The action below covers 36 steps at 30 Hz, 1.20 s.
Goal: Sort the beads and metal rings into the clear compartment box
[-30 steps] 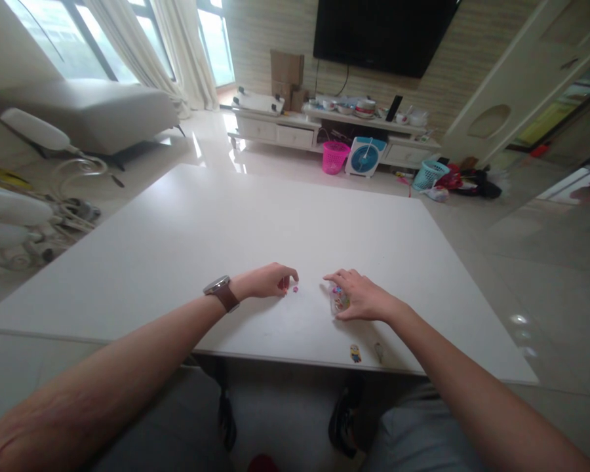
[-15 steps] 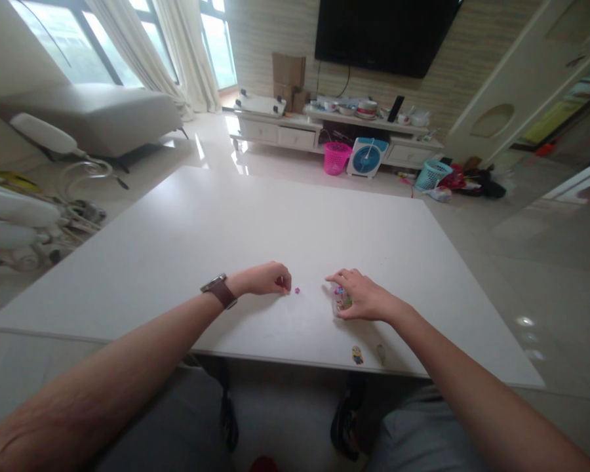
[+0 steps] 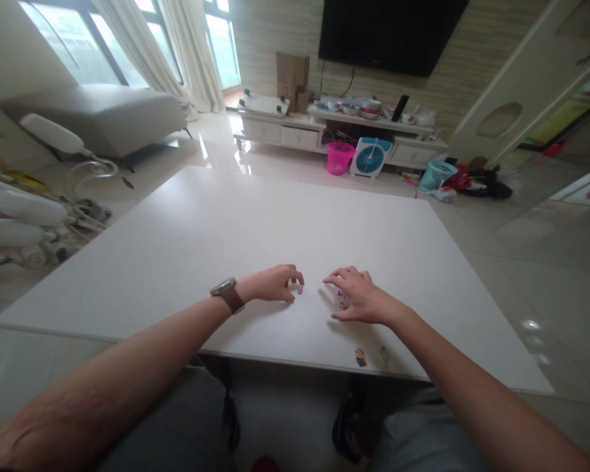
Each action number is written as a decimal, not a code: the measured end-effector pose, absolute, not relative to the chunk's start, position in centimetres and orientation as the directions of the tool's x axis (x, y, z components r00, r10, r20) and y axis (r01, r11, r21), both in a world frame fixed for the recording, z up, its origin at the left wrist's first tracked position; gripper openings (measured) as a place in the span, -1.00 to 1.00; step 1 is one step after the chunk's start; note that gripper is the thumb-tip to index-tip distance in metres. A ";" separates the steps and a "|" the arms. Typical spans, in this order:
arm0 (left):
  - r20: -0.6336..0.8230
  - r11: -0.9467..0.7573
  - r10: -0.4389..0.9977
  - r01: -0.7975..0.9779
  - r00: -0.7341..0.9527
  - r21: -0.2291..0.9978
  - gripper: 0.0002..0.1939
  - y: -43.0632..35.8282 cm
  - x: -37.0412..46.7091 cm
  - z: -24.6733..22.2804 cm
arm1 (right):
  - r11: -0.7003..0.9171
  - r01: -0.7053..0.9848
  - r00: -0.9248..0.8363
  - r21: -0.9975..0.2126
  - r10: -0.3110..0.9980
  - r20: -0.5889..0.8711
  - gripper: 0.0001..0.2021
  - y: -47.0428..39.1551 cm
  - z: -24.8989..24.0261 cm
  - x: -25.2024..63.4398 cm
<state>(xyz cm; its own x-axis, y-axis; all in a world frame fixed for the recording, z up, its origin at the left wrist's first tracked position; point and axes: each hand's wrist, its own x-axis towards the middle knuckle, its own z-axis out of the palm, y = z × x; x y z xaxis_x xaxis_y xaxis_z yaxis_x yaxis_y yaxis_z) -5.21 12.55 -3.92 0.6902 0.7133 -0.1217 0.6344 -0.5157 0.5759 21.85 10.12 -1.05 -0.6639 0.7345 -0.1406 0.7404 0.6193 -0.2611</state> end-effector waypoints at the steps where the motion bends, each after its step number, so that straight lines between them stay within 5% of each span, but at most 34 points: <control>1: -0.104 -0.522 0.721 0.635 0.685 0.570 -0.64 12.4 -4.9 -4.1 | 0.622 0.738 -0.667 -0.262 0.732 -0.142 -0.30 10.1 -1.1 21.7; 12: -0.057 -0.578 0.724 0.650 0.687 0.494 -0.96 12.1 -3.7 -4.9 | 0.641 0.724 -0.683 -0.255 0.718 -0.135 -0.36 10.0 -1.2 21.5; 18: -0.038 -0.624 0.695 0.628 0.718 0.465 -0.79 11.8 -3.8 -4.2 | 0.636 0.725 -0.682 -0.266 0.716 -0.149 -0.38 9.8 -0.9 21.4; 27: -0.084 -0.610 0.701 0.657 0.708 0.443 -0.95 11.9 -3.9 -4.1 | 0.634 0.719 -0.686 -0.285 0.712 -0.148 -0.40 9.7 -0.8 21.4; 32: -0.062 -0.622 0.656 0.585 0.752 0.520 -0.77 12.0 -4.2 -4.1 | 0.633 0.717 -0.689 -0.293 0.709 -0.153 -0.41 9.6 -0.6 21.3; 36: -0.062 -0.614 0.631 0.547 0.773 0.569 -0.83 12.3 -4.5 -4.6 | 0.633 0.718 -0.686 -0.289 0.713 -0.144 -0.42 9.6 -0.6 21.2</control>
